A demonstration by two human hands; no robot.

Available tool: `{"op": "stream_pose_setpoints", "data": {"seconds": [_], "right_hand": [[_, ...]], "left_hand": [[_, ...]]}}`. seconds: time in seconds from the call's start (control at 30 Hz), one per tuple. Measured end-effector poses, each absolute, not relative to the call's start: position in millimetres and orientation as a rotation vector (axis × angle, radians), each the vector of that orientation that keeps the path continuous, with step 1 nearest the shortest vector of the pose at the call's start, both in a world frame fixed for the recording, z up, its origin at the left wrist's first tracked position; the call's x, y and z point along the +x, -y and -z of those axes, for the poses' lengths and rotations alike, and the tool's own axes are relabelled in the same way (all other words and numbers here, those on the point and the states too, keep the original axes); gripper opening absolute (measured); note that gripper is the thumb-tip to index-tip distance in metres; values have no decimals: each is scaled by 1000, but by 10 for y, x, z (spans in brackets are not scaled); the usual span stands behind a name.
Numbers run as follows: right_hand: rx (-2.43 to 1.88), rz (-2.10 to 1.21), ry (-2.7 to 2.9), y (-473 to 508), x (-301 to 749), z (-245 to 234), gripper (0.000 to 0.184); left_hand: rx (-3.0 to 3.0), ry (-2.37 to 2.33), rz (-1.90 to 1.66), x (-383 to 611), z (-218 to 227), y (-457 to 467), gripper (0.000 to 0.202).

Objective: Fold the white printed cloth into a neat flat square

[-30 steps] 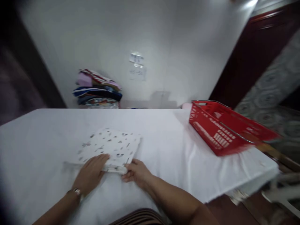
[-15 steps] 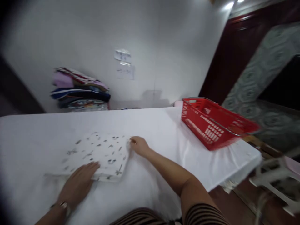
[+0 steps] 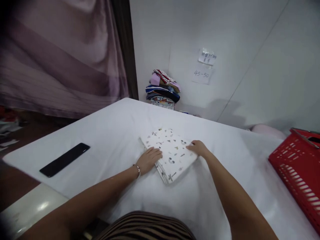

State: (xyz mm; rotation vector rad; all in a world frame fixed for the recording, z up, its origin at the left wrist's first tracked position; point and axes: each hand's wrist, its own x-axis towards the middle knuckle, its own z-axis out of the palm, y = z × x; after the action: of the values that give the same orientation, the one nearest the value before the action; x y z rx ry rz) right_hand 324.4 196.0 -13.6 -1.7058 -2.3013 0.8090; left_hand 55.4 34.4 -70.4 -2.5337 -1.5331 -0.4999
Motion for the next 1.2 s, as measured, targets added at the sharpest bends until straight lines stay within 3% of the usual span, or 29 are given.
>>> {"op": "stream_pose_setpoints", "data": {"seconds": [0.3,0.5,0.6,0.77,0.9,1.07,1.2], "right_hand": [[-1932,-948,1967,-1319,4067,309,34],[-1856,-529,2204,-1434,3877,265,46],[-1495,-501,2234,-1464,3575,244,48],[-1163,-693,2243,-1399,2904,155,34],[-1155,-627,2399,-1282,2439,56,26],[-1323,-567,2576,-1083,2159,72,30],[-1340,-498,2628,-1010,2151,133,21]], "left_hand": [[-2763,1353,586,918,772,-560,38],[-2774,1454,716,836,671,-376,54],[-2596,1700,1020,768,624,-355,54],[-2004,2474,1465,636,529,-654,26],[-1818,2833,1400,544,430,-996,21],[-1774,2930,1220,506,351,-1280,35],[-1755,2955,1125,516,311,-1347,26]]}}
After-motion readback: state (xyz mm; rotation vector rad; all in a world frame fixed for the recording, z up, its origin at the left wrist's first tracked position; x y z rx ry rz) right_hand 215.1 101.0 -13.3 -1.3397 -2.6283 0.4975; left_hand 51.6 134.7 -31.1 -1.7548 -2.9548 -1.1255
